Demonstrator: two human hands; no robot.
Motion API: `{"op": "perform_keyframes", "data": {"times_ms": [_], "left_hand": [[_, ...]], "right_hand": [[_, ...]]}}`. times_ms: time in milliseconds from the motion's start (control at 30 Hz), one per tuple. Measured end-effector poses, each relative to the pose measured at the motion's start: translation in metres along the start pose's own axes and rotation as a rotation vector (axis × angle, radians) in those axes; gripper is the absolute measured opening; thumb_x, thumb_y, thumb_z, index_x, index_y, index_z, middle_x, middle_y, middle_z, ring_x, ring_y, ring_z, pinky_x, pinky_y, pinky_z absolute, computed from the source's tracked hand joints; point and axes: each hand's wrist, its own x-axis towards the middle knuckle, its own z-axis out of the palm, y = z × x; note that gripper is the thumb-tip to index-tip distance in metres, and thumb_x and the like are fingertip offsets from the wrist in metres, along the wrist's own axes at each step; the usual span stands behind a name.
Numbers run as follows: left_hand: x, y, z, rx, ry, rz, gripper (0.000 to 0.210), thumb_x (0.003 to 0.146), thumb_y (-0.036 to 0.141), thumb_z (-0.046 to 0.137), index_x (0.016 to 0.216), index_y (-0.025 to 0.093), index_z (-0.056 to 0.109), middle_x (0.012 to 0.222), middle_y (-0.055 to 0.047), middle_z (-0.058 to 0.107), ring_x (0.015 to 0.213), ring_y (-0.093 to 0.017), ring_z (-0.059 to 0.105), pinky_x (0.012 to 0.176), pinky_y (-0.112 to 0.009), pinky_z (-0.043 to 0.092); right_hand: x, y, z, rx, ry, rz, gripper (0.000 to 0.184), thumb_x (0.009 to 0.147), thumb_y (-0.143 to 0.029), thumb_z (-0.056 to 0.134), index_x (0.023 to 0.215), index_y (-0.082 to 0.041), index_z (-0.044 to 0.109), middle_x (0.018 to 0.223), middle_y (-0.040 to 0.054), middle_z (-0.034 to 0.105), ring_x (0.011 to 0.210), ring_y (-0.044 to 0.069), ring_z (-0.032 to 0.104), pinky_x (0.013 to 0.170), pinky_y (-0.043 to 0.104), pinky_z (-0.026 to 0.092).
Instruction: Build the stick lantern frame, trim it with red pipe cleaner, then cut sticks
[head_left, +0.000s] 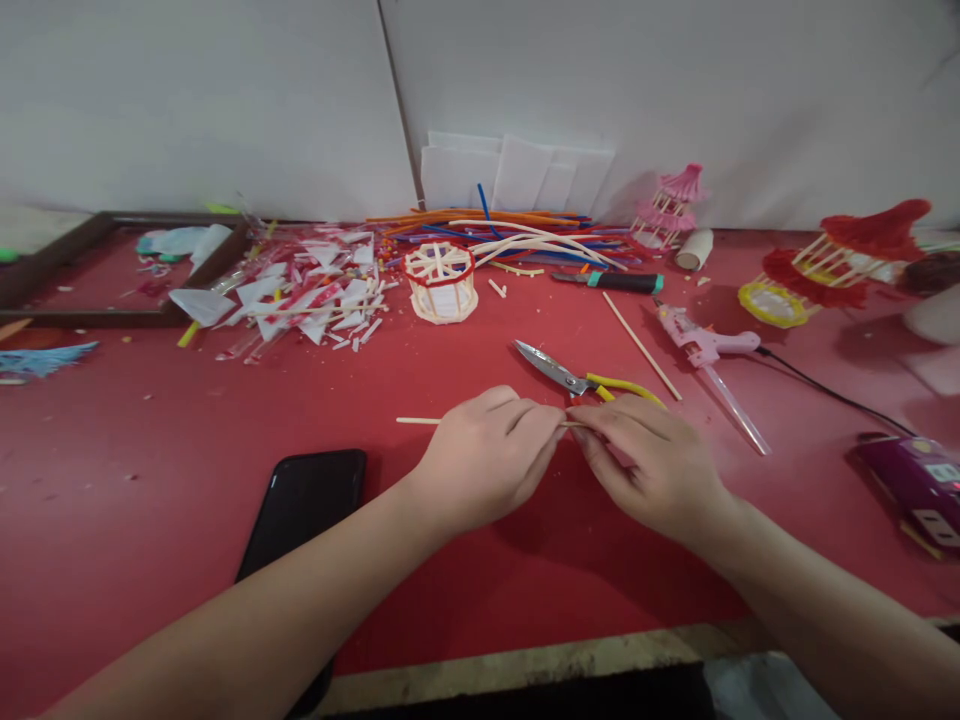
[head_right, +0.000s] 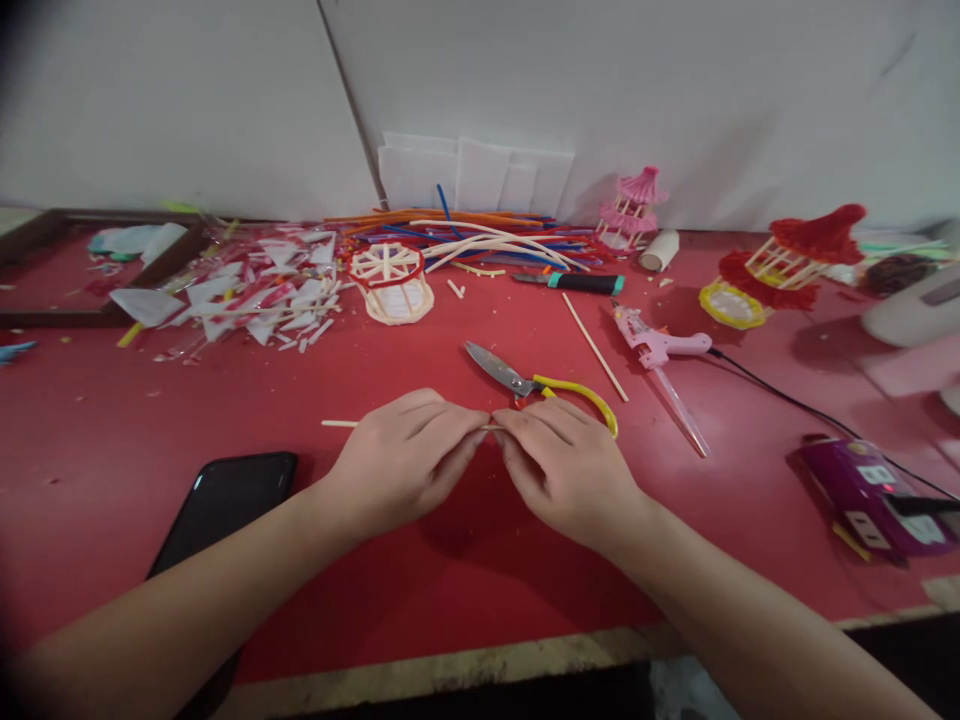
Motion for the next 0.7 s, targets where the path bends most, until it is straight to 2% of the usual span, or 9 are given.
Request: {"op": "perform_keyframes", "data": {"times_ms": [267, 500, 700], "left_hand": [[-0.0016, 0.0037, -0.0008, 0.052, -0.039, -0.055, 0.027, 0.099, 0.025, 0.043, 0.085, 0.016, 0.065, 0.066, -0.003, 0.066, 0.060, -0.017, 0.058, 0.054, -0.028, 0.042], [-0.0033, 0.0047, -0.0014, 0.005, -0.034, -0.018, 0.024, 0.096, 0.019, 0.045, 0.084, 0.015, 0.065, 0.065, -0.002, 0.065, 0.056, -0.017, 0.057, 0.053, -0.028, 0.043], [-0.0065, 0.0062, -0.0006, -0.040, -0.032, 0.009, 0.021, 0.092, 0.013, 0.044, 0.097, 0.013, 0.064, 0.075, -0.004, 0.071, 0.068, -0.018, 0.066, 0.063, -0.029, 0.053]], "right_hand": [[-0.0001, 0.0019, -0.0019, -0.069, -0.065, -0.062, 0.023, 0.092, -0.014, 0.050, 0.108, -0.016, 0.065, 0.098, 0.0086, 0.074, 0.088, 0.021, 0.068, 0.083, 0.040, 0.057], [-0.0029, 0.0015, -0.0042, -0.155, -0.087, -0.112, 0.023, 0.094, -0.016, 0.048, 0.105, -0.012, 0.068, 0.075, 0.0061, 0.067, 0.065, 0.016, 0.062, 0.058, 0.030, 0.052], [-0.0016, -0.0001, -0.0022, -0.115, -0.069, -0.124, 0.020, 0.093, -0.014, 0.047, 0.099, -0.013, 0.066, 0.075, 0.0063, 0.064, 0.067, 0.017, 0.059, 0.061, 0.031, 0.051]]}}
